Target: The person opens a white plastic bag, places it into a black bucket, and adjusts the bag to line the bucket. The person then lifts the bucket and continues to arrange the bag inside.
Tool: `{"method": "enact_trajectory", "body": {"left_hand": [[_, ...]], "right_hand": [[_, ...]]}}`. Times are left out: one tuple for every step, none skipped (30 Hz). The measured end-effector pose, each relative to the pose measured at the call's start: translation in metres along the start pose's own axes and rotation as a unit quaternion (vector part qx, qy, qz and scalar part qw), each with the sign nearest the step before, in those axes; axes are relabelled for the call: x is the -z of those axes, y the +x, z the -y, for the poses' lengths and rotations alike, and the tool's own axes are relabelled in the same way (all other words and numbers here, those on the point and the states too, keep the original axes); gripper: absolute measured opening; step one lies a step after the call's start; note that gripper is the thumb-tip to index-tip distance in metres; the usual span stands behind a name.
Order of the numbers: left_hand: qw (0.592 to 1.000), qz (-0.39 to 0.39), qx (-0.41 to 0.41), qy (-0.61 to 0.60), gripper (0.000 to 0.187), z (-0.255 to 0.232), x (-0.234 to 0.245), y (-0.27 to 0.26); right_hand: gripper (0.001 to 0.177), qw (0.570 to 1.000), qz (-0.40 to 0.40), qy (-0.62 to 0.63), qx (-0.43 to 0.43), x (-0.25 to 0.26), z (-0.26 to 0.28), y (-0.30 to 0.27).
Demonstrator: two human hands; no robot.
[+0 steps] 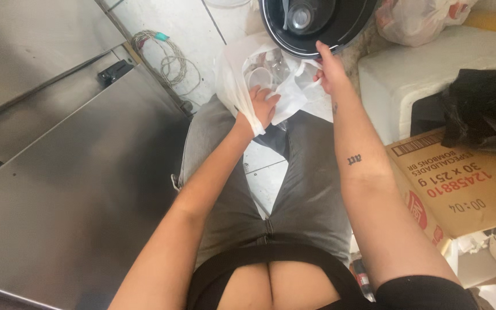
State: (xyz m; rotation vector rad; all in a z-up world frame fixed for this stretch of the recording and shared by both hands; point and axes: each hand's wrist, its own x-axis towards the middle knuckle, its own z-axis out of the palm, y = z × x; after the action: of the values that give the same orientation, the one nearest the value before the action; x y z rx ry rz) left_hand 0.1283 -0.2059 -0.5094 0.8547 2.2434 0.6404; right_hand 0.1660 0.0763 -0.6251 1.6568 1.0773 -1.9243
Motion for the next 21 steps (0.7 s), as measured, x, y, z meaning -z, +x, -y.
{"method": "enact_trajectory", "body": {"left_hand": [[1.000, 0.004, -0.005, 0.000, 0.039, -0.002, -0.001, 0.000], [1.000, 0.007, -0.003, -0.001, 0.039, -0.004, -0.001, -0.001], [1.000, 0.009, -0.002, -0.002, 0.039, -0.006, 0.001, -0.002], [1.000, 0.011, -0.001, -0.003, 0.039, -0.007, 0.005, -0.001], [1.000, 0.025, -0.007, 0.001, 0.039, -0.009, 0.011, -0.003], [0.999, 0.035, -0.014, 0.005, 0.040, -0.012, 0.018, -0.006], [0.999, 0.046, -0.021, 0.010, 0.041, -0.015, 0.025, -0.011], [0.998, 0.046, -0.035, -0.003, 0.042, -0.018, 0.032, -0.018], [0.998, 0.045, -0.048, -0.015, 0.043, -0.022, 0.039, -0.025], [0.997, 0.045, -0.060, -0.026, 0.044, -0.026, 0.047, -0.032], [0.996, 0.046, -0.071, -0.026, 0.044, -0.031, 0.055, -0.039], [0.995, 0.046, -0.082, -0.026, 0.045, -0.036, 0.063, -0.045], [0.994, 0.046, -0.094, -0.026, 0.045, -0.042, 0.071, -0.053], [0.994, 0.046, -0.097, -0.025, 0.046, -0.051, 0.079, -0.060], [0.994, 0.046, -0.101, -0.023, 0.046, -0.061, 0.087, -0.065], [0.993, 0.046, -0.104, -0.021, 0.047, -0.070, 0.095, -0.070], [0.994, 0.042, -0.101, -0.023, 0.048, -0.081, 0.104, -0.075], [0.994, 0.038, -0.097, -0.024, 0.049, -0.093, 0.112, -0.079], [0.995, 0.034, -0.094, -0.025, 0.051, -0.106, 0.120, -0.081], [0.996, 0.024, -0.077, -0.026, 0.052, -0.118, 0.128, -0.081], [0.998, 0.014, -0.060, -0.028, 0.054, -0.131, 0.135, -0.079]], "right_hand": [[0.047, 0.999, -0.009, -0.037, 0.007, 0.004, -0.003, -0.001], [0.050, 0.997, -0.019, -0.073, 0.013, 0.010, -0.007, -0.006], [0.053, 0.993, -0.030, -0.108, 0.019, 0.015, -0.010, -0.012], [0.049, 0.988, -0.013, -0.147, 0.045, 0.020, -0.010, -0.020], [0.046, 0.980, 0.004, -0.185, 0.070, 0.025, -0.012, -0.033], [0.044, 0.970, 0.020, -0.223, 0.098, 0.029, -0.009, -0.046], [0.043, 0.973, 0.040, -0.216, 0.074, 0.033, -0.004, -0.063], [0.042, 0.975, 0.062, -0.208, 0.048, 0.040, -0.001, -0.085], [0.041, 0.976, 0.084, -0.200, 0.022, 0.046, 0.003, -0.110], [0.039, 0.981, 0.078, -0.179, -0.001, 0.048, 0.010, -0.135], [0.039, 0.985, 0.072, -0.158, -0.023, 0.049, 0.018, -0.161], [0.039, 0.988, 0.065, -0.137, -0.042, 0.048, 0.026, -0.187], [0.037, 0.989, 0.089, -0.110, -0.051, 0.046, 0.034, -0.214], [0.035, 0.988, 0.113, -0.085, -0.060, 0.043, 0.041, -0.240], [0.033, 0.987, 0.136, -0.059, -0.069, 0.040, 0.048, -0.266], [0.034, 0.987, 0.144, -0.045, -0.064, 0.036, 0.054, -0.289], [0.036, 0.986, 0.151, -0.032, -0.059, 0.030, 0.057, -0.311], [0.037, 0.986, 0.158, -0.019, -0.055, 0.026, 0.060, -0.332], [0.036, 0.984, 0.176, -0.005, -0.030, 0.024, 0.063, -0.352], [0.035, 0.981, 0.194, 0.008, -0.005, 0.023, 0.065, -0.369], [0.034, 0.977, 0.211, 0.022, 0.020, 0.022, 0.068, -0.385]]}}
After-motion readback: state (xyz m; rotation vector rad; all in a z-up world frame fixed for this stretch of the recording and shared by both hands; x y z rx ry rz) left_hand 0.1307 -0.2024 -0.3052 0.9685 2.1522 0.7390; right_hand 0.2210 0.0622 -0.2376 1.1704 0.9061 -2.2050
